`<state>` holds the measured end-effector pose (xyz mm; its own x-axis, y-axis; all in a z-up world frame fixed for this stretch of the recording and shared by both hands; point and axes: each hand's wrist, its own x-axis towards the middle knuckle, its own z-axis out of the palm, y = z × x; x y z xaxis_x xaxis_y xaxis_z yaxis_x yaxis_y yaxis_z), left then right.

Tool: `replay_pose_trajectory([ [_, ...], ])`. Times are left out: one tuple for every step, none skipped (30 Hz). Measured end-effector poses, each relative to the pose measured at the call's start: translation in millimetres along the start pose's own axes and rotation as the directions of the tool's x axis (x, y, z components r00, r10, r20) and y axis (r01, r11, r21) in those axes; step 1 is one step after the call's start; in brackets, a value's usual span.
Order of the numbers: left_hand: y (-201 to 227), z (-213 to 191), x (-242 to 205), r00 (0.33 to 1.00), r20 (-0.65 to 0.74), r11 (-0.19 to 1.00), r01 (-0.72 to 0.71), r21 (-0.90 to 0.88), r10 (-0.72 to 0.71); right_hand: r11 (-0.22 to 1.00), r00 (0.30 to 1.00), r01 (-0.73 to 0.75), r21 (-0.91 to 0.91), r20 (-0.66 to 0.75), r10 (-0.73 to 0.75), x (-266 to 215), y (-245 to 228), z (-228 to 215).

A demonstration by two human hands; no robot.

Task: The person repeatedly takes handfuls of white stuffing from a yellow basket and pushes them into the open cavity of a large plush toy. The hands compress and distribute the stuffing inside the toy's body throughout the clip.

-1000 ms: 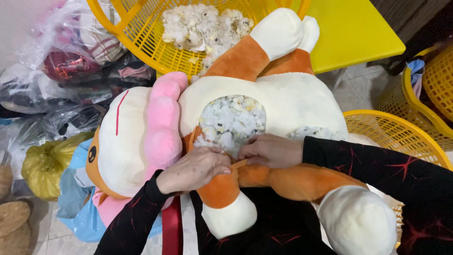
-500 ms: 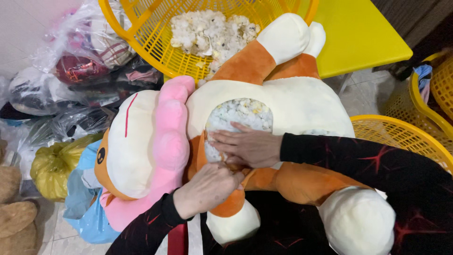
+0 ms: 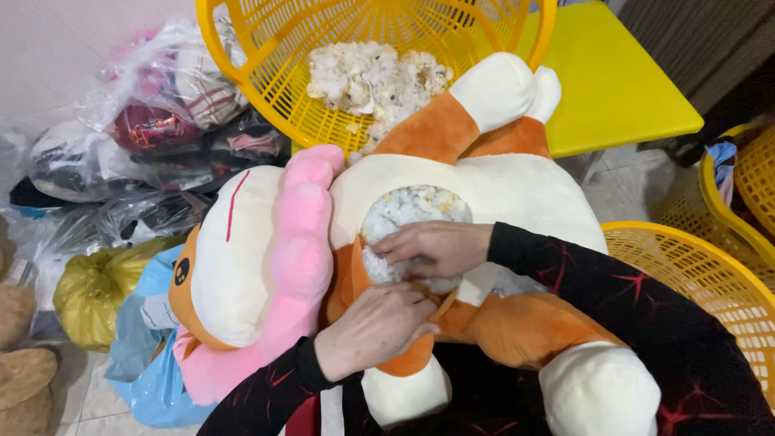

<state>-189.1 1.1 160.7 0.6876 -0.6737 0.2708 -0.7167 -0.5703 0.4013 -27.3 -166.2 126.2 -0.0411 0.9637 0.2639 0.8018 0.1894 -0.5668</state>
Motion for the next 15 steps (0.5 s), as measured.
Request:
replay_pose_trajectory([
  [-2, -7, -2, 0.999, -0.024, 0.999, 0.046, -0.007, -0.046, 0.995, 0.995, -0.09, -0.05, -0.053, 0.087, -5, -1, -10],
  [-6, -12, -5, 0.995, -0.04, 0.995, 0.096, -0.024, -0.097, 0.979, 0.978, -0.186, -0.083, -0.11, 0.177, -11, -2, -15],
  [-13, -14, -7, 0.988, -0.055, 0.989, 0.145, -0.042, -0.147, 0.953, 0.95, -0.283, -0.11, -0.167, 0.263, -15, 0, -18],
  [-23, -13, -5, 0.989, -0.052, 0.988, 0.144, 0.046, -0.142, 0.929, 0.935, -0.324, -0.179, -0.208, 0.286, -18, 2, -17],
  [-38, -11, 0, 0.99, -0.048, 0.981, 0.141, 0.135, -0.136, 0.898, 0.919, -0.365, -0.245, -0.251, 0.305, -19, 4, -14],
  [-52, -6, 3, 0.99, -0.049, 0.965, 0.138, 0.225, -0.13, 0.86, 0.903, -0.402, -0.313, -0.291, 0.317, -19, 8, -10],
  [-65, 2, 6, 0.992, -0.044, 0.941, 0.124, 0.314, -0.116, 0.824, 0.914, -0.389, -0.411, -0.284, 0.29, -19, 10, -4],
  [-79, 7, 14, 0.994, -0.044, 0.907, 0.109, 0.407, -0.099, 0.777, 0.927, -0.367, -0.512, -0.274, 0.257, -17, 13, -2],
  [-92, 12, 18, 0.996, -0.043, 0.863, 0.094, 0.496, -0.083, 0.719, 0.939, -0.34, -0.607, -0.26, 0.225, -15, 15, 0],
  [-101, 18, 21, 0.981, 0.031, 0.842, 0.148, 0.519, -0.191, 0.677, 0.938, -0.346, -0.65, -0.241, 0.248, -14, 17, 3],
  [-107, 25, 27, 0.949, 0.101, 0.814, 0.198, 0.546, -0.299, 0.633, 0.936, -0.349, -0.691, -0.224, 0.272, -14, 20, 5],
  [-112, 33, 31, 0.899, 0.172, 0.784, 0.24, 0.573, -0.402, 0.589, 0.93, -0.355, -0.726, -0.21, 0.301, -15, 22, 8],
  [-114, 39, 34, 0.859, 0.187, 0.72, 0.261, 0.643, -0.478, 0.564, 0.923, -0.359, -0.744, -0.192, 0.334, -17, 24, 11],
  [-114, 44, 36, 0.812, 0.194, 0.652, 0.273, 0.707, -0.55, 0.539, 0.914, -0.361, -0.761, -0.172, 0.369, -20, 25, 13],
  [-112, 48, 39, 0.761, 0.192, 0.578, 0.277, 0.767, -0.62, 0.514, 0.902, -0.361, -0.778, -0.153, 0.403, -23, 25, 16],
])
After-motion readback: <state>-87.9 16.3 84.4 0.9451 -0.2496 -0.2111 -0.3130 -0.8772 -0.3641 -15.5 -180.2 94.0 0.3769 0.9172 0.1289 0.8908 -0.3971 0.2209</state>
